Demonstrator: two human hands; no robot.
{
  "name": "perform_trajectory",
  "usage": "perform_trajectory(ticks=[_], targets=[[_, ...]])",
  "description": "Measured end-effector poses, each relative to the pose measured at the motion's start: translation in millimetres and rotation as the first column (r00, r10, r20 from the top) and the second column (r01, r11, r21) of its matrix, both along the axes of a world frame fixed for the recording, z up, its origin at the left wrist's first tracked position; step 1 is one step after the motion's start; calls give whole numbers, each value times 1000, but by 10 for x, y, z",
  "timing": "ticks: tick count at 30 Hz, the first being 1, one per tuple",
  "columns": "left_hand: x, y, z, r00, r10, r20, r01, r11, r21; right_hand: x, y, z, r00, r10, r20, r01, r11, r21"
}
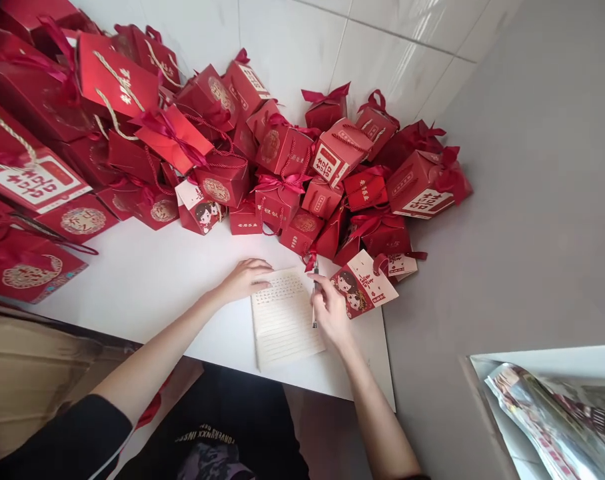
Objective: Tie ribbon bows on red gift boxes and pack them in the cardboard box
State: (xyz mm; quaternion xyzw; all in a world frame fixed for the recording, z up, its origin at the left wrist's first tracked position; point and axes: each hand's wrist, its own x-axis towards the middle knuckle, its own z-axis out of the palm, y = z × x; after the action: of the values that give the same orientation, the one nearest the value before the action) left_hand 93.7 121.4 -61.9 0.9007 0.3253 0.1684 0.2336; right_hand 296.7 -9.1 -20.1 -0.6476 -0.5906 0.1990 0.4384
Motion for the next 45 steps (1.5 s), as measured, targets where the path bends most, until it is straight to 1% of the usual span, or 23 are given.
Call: perform_trajectory(ticks=[1, 2, 3, 4, 5, 7, 12, 15, 18, 20, 25, 30, 34, 38, 45], targets=[[-7, 8, -12, 1000, 1, 14, -1, 1000, 1, -24, 57, -9, 980, 64, -188, -60, 998, 24], [-12, 15, -19, 1000, 5, 28, -5, 1000, 3, -55, 116, -28, 927, 115, -356, -103, 993, 52], [-14, 21, -22, 999, 12, 44, -13, 1000, 6, -89, 171, -55, 860, 145, -489, -119, 989, 84], [-14, 25, -22, 998, 24, 63, -25, 1000, 8, -123, 216, -87, 798, 156, -583, -114, 988, 109], [-15, 27, -21, 996, 36, 83, -37, 999, 10, -153, 247, -120, 756, 150, -637, -96, 988, 120], [-18, 30, -18, 993, 37, 116, -39, 999, 15, -189, 271, -182, 738, 103, -667, -43, 994, 105], [-32, 37, -18, 994, -52, 99, 48, 998, 42, -146, 292, -298, 750, 3, -662, 8, 1000, 14], [-38, 34, -17, 993, -65, 94, 60, 997, 51, -127, 373, -350, 794, -115, -597, 86, 993, -77], [-45, 25, -14, 993, -68, 92, 63, 996, 63, -153, 434, -381, 801, -188, -568, 154, 982, -108], [-50, 18, -11, 994, -66, 92, 60, 996, 72, -177, 437, -387, 819, -187, -543, 148, 982, -114], [-49, 5, -2, 993, -68, 93, 60, 995, 80, -191, 394, -374, 918, -154, -367, 97, 981, -170], [-38, 1, 2, 993, -67, 101, 59, 995, 78, -174, 393, -381, 958, -105, -268, 52, 979, -199], [-37, -6, 7, 994, -54, 94, 49, 997, 55, -181, 397, -380, 971, -92, -222, 49, 980, -195], [-36, -14, 14, 996, -37, 81, 35, 999, 30, -191, 393, -373, 965, -108, -239, 60, 978, -199], [-36, -16, 13, 994, -43, 97, 40, 999, 29, -181, 387, -392, 966, -109, -236, 68, 982, -178]])
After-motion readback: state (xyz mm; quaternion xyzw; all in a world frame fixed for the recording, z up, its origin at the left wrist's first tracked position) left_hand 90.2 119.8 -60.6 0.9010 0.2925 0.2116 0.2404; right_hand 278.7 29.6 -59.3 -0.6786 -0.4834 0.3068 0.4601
